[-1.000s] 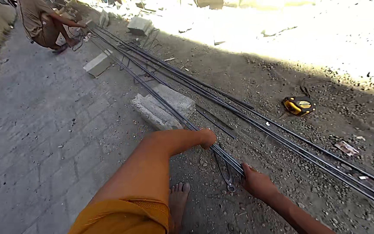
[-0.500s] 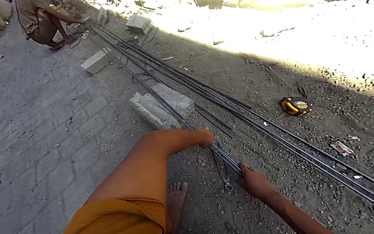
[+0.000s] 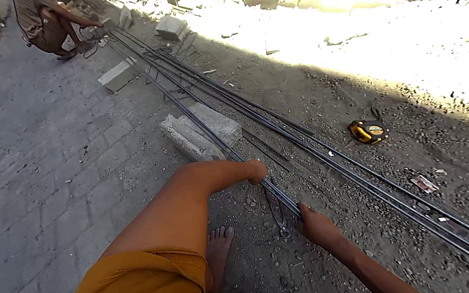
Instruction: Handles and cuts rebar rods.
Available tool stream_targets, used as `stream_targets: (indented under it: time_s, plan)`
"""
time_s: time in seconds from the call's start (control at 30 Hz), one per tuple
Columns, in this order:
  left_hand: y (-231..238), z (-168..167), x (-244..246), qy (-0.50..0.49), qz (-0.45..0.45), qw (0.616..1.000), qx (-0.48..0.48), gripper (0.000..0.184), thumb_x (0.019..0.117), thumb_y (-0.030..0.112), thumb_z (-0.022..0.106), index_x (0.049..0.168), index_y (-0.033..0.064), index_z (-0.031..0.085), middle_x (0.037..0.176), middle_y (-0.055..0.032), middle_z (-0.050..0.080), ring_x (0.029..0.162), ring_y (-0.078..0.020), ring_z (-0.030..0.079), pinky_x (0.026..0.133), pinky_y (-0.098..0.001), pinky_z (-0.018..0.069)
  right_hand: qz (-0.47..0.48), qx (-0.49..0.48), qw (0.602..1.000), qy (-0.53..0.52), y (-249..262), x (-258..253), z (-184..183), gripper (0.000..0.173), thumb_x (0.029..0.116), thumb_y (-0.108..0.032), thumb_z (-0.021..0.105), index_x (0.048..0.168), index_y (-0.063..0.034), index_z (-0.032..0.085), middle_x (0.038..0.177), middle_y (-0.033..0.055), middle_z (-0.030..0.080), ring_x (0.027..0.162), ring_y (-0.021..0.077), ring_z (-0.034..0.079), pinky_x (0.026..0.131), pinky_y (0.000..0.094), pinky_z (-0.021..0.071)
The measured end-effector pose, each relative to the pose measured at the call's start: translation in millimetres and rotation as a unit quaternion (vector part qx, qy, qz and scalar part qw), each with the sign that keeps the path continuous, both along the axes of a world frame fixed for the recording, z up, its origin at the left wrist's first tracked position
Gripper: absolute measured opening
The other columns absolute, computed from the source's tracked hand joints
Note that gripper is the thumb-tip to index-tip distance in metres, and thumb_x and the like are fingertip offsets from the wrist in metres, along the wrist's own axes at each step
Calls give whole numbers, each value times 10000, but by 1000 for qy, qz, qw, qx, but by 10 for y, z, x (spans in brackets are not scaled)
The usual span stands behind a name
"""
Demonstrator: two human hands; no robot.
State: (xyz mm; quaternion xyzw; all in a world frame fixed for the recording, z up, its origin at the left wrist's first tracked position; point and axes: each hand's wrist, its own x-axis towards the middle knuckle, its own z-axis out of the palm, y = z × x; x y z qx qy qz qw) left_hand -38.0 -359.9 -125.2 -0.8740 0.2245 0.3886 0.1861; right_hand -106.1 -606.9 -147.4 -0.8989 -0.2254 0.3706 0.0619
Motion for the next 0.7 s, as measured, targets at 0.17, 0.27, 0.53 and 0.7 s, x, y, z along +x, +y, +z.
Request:
stream_targets:
  time_s: [0.17, 0.27, 0.53, 0.7]
  plan:
    - [-8, -11, 8, 1, -8, 1000, 9, 300, 952, 244, 685, 1097, -18, 674, 1104, -181, 685, 1046, -357, 665, 801, -561, 533, 4, -6, 1000, -5, 4, 0, 5, 420, 1029, -201, 519, 1419, -68, 437, 1163, 247, 685, 1071, 441, 699, 864, 601, 559]
    - [-1, -25, 7, -1, -7, 1000, 8, 293, 949, 240, 686, 1091, -17, 675, 1100, -180, 686, 1044, -356, 664, 800, -562, 531, 3, -7, 1000, -3, 9, 1, 15, 416, 1029, -194, 516, 1417, -68, 439, 1168, 247, 684, 1080, 444, 696, 867, 600, 557]
    - [-6, -23, 6, -3, -11, 1000, 12, 287, 945, 241, 688, 1073, -16, 679, 1105, -176, 685, 1039, -350, 665, 787, -554, 533, 4, -7, 1000, -3, 7, 5, 6, 407, 1026, -191, 516, 1406, -68, 439, 1153, 245, 685, 1074, 433, 700, 863, 588, 562]
    - [-13, -15, 0, -5, -9, 1000, 13, 296, 941, 231, 693, 1098, -19, 674, 1093, -180, 685, 1036, -355, 667, 790, -552, 536, 6, -10, 1000, -3, 17, 5, 17, 406, 1029, -193, 515, 1407, -67, 436, 1150, 242, 687, 1077, 426, 702, 865, 584, 562]
